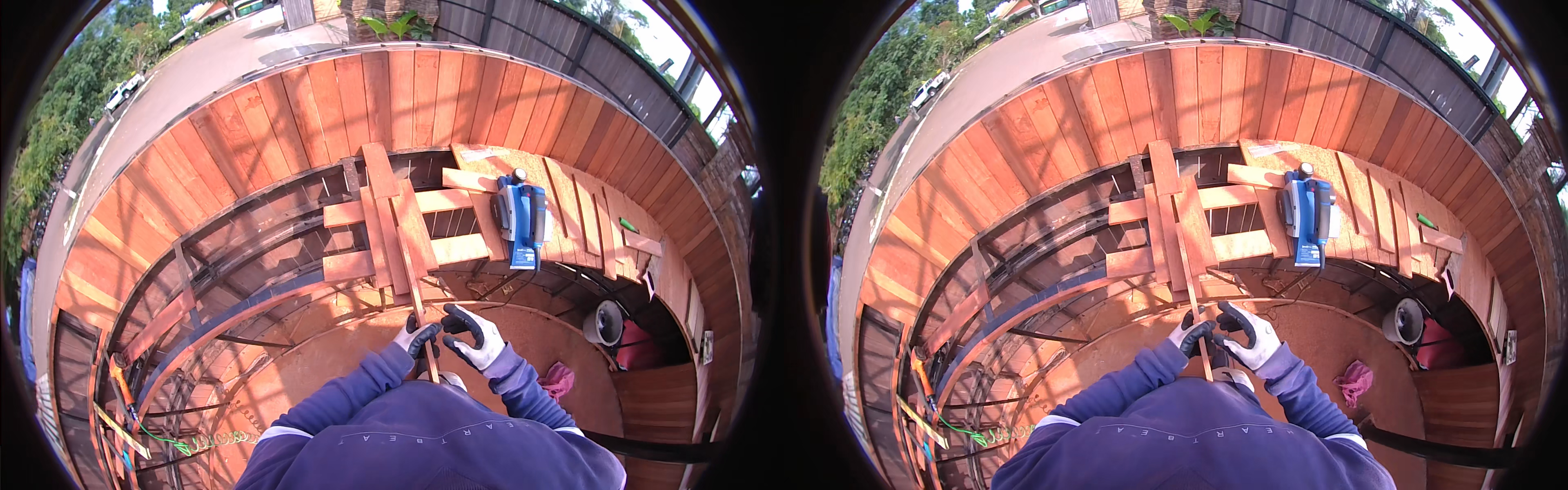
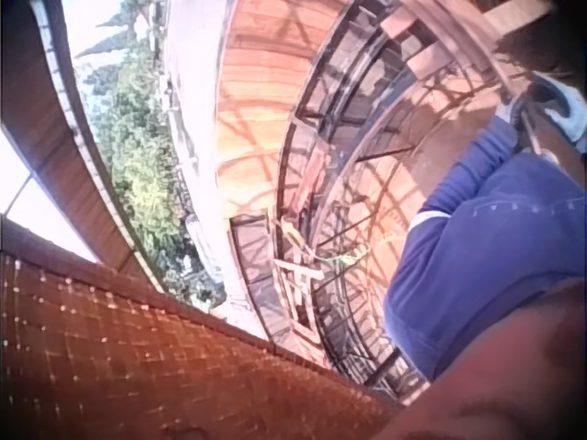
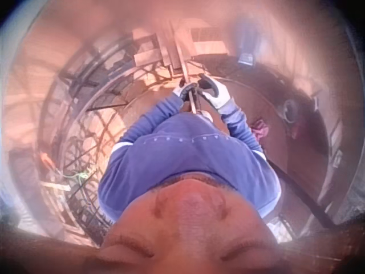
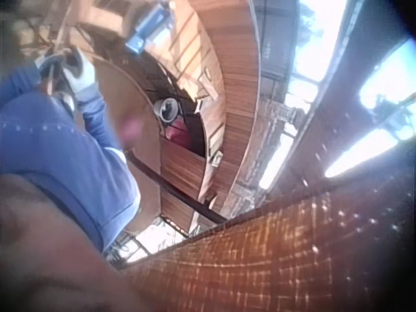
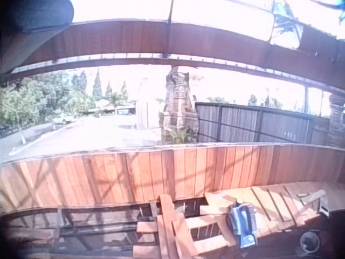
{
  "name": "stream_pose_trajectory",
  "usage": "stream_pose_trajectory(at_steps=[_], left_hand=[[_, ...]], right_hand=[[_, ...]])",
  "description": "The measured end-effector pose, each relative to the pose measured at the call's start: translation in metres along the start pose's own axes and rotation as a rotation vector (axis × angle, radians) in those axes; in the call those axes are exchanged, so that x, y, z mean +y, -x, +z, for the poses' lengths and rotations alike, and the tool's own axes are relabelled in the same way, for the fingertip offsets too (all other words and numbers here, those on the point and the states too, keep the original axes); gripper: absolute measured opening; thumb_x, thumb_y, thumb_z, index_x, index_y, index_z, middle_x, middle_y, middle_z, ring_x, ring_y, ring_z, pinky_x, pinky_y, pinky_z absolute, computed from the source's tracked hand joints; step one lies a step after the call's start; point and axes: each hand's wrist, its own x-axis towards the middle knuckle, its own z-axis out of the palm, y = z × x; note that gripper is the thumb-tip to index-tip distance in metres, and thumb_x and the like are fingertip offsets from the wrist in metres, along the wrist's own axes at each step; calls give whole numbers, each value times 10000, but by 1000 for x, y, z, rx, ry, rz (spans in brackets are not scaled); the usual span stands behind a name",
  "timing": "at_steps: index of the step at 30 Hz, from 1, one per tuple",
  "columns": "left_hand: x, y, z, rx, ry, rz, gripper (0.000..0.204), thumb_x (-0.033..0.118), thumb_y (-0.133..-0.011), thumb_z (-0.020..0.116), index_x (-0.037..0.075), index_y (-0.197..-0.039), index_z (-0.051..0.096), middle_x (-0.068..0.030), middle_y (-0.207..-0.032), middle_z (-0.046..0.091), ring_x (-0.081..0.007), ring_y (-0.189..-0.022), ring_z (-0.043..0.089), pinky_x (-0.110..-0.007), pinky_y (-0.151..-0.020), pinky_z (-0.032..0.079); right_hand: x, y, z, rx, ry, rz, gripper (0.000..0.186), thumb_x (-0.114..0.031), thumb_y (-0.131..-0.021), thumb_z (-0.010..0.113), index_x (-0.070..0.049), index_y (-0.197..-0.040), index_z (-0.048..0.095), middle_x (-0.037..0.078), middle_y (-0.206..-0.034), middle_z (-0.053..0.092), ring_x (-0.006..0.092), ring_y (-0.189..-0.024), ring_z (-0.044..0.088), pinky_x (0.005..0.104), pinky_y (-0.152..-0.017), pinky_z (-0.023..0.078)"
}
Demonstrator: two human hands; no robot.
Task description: The person installs wooden planks onto a curved wooden structure, using a blue electric planer to smooth the edges of the planks before fitting them into place. They repeatedly pick up planks, plane them, and place them onto the structure.
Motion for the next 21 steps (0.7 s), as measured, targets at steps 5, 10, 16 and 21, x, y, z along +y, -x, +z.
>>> stream_pose_trajectory(at_steps=[5, 10, 16, 21], left_hand=[[-9, -1, -7, 25, -326, 116, 630, 245, -920, 668, 91, -1432, 334, -50, -933, 573, -123, -738, 556, -298, -629, 506], [-8, 5, 0, 55, -249, 42, 689, 273, -895, 681, 71, -1439, 309, -40, -802, 540, -129, -633, 538, -312, -534, 474], [-6, 2, 6, 38, -274, 150, 623, 409, -824, 745, 109, -1265, 423, -72, -765, 511, -186, -559, 556, -360, -476, 532], [-6, 3, 10, 80, -241, 218, 539, 454, -820, 737, 107, -1180, 534, -47, -735, 524, -165, -592, 558, -353, -494, 530]], right_hand=[[3, -45, -28, 273, 217, -152, 489, 27, -820, 656, 26, -1296, 547, 156, -1091, 677, 232, -986, 671, 336, -908, 507], [37, -114, -164, 918, 575, -240, 534, -73, -900, 619, 18, -1395, 440, 201, -1333, 545, 301, -1262, 516, 411, -1053, 414], [199, -170, -285, 493, -26, 509, 497, -300, -886, 679, -25, -1286, 569, 154, -1193, 638, 256, -1030, 626, 350, -921, 487], [226, -210, -265, 643, -113, 351, 276, -312, -817, 716, -90, -972, 661, 53, -741, 616, 200, -583, 574, 343, -525, 488]])
